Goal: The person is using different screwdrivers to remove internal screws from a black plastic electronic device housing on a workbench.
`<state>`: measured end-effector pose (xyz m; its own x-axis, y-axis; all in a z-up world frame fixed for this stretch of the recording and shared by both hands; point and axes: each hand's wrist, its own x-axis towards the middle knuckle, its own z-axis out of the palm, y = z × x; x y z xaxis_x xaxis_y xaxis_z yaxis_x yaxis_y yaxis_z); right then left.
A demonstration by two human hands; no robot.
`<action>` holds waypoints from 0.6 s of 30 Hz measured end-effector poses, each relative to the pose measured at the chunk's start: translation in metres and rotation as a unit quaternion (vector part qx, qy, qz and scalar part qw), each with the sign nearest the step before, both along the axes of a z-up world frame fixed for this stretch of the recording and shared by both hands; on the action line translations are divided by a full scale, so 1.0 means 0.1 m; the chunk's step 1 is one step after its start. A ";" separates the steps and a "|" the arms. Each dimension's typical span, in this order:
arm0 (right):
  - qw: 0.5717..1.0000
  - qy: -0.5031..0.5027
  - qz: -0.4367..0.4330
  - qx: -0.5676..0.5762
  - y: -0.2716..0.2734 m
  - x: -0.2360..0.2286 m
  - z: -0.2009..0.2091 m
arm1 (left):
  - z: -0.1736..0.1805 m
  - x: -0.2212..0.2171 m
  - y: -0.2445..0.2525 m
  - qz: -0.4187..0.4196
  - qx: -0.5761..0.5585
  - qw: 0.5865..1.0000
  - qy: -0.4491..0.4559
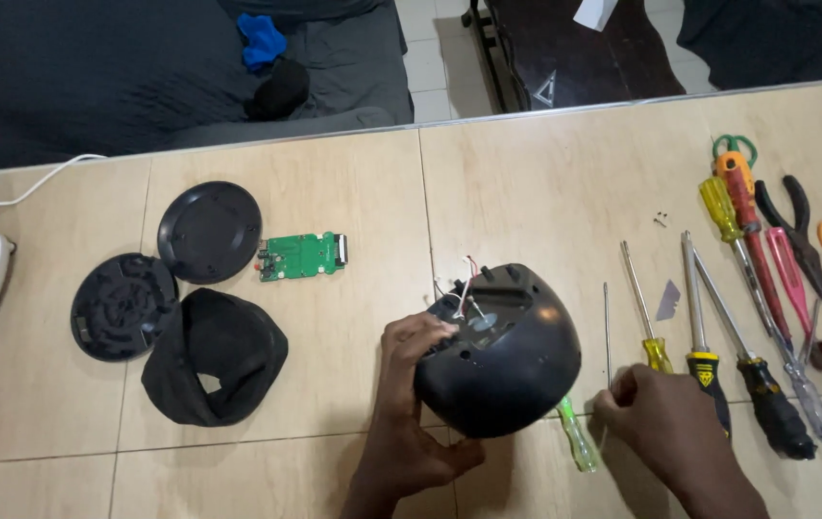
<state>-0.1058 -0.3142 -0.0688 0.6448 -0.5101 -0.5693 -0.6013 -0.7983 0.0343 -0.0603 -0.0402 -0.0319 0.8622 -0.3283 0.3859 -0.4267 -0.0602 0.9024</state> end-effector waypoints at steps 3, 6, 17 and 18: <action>0.999 0.027 0.014 -0.020 -0.09 0.00 -0.04 | -0.03 -0.01 -0.01 -0.012 -0.033 0.999 0.017; 0.998 0.052 -0.009 0.017 0.03 0.08 0.26 | -0.12 -0.06 -0.01 -0.056 -0.115 0.990 0.053; 1.000 0.017 0.019 -0.015 -0.12 -0.07 -0.19 | -0.09 -0.06 -0.08 -0.061 -0.118 0.990 0.042; 1.000 0.012 0.009 -0.024 -0.17 -0.11 -0.25 | -0.11 -0.06 -0.08 -0.068 -0.128 0.989 0.037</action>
<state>-0.1171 -0.3310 -0.0935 0.6403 -0.5252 -0.5606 -0.5854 -0.8061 0.0866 -0.0665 -0.0483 -0.0427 0.8462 -0.3426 0.4081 -0.3470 0.2269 0.9100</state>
